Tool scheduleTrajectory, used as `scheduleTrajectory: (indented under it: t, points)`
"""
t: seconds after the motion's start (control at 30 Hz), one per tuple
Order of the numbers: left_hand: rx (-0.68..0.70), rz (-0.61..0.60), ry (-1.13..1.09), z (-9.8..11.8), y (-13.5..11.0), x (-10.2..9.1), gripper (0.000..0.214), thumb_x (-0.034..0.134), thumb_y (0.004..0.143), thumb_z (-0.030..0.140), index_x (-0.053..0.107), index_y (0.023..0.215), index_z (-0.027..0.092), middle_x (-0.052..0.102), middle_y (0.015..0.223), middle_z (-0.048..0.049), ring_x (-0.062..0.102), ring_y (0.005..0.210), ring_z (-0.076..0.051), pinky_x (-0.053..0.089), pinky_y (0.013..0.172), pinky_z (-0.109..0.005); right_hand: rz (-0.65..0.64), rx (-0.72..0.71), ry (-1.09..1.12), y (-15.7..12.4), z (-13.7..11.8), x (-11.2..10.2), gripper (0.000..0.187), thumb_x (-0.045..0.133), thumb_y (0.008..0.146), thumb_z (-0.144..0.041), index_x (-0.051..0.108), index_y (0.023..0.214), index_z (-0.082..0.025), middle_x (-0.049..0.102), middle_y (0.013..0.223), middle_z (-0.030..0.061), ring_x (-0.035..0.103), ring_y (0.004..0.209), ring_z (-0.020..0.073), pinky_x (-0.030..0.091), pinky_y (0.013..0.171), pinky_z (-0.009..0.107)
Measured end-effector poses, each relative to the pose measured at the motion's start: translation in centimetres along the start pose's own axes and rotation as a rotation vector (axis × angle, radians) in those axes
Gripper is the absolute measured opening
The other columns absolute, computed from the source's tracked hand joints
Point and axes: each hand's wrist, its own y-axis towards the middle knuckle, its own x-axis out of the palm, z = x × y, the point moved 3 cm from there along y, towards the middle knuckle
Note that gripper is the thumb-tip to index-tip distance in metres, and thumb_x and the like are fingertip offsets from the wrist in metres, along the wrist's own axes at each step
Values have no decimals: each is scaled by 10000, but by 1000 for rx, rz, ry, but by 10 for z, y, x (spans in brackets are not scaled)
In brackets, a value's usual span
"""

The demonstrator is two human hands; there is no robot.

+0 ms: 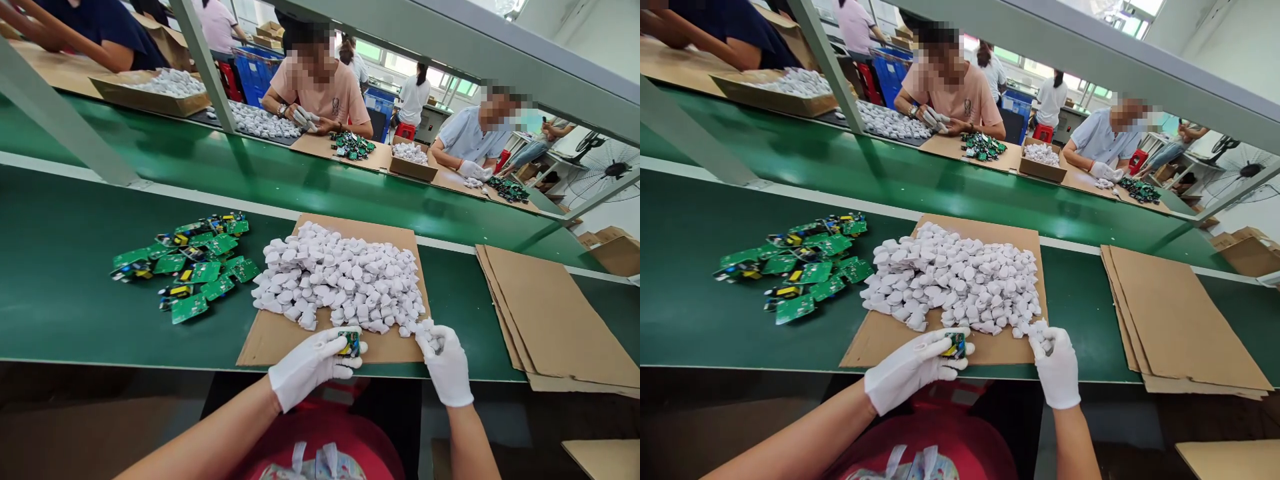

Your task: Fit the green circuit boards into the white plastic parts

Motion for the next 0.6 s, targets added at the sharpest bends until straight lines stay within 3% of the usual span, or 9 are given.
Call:
scheduleTrajectory:
  t: [0.27,0.47,0.6]
  points:
    - [6,-12,7,0,-1,1,420,622,778,248,472,1145,112,613,1062,-175,638,773,-186,486,653,-275,36,-72,55,26,-6,-2,197,611,724,-380,548,791,-207,549,708,-9,485,583,134,401,610,271]
    - [20,-20,-2,0,-2,1,398,635,767,253,488,1111,118,615,1051,-168,635,762,-180,479,642,-266,9,-15,168,29,-10,-1,327,597,714,-382,584,977,-189,606,843,56,530,685,172,419,675,312]
    - [22,-32,-13,-1,-1,0,393,643,760,253,496,1099,120,618,1045,-166,635,756,-182,478,640,-269,-146,81,350,29,-11,-5,307,544,753,-433,602,937,-194,572,609,-20,446,466,110,375,456,236]
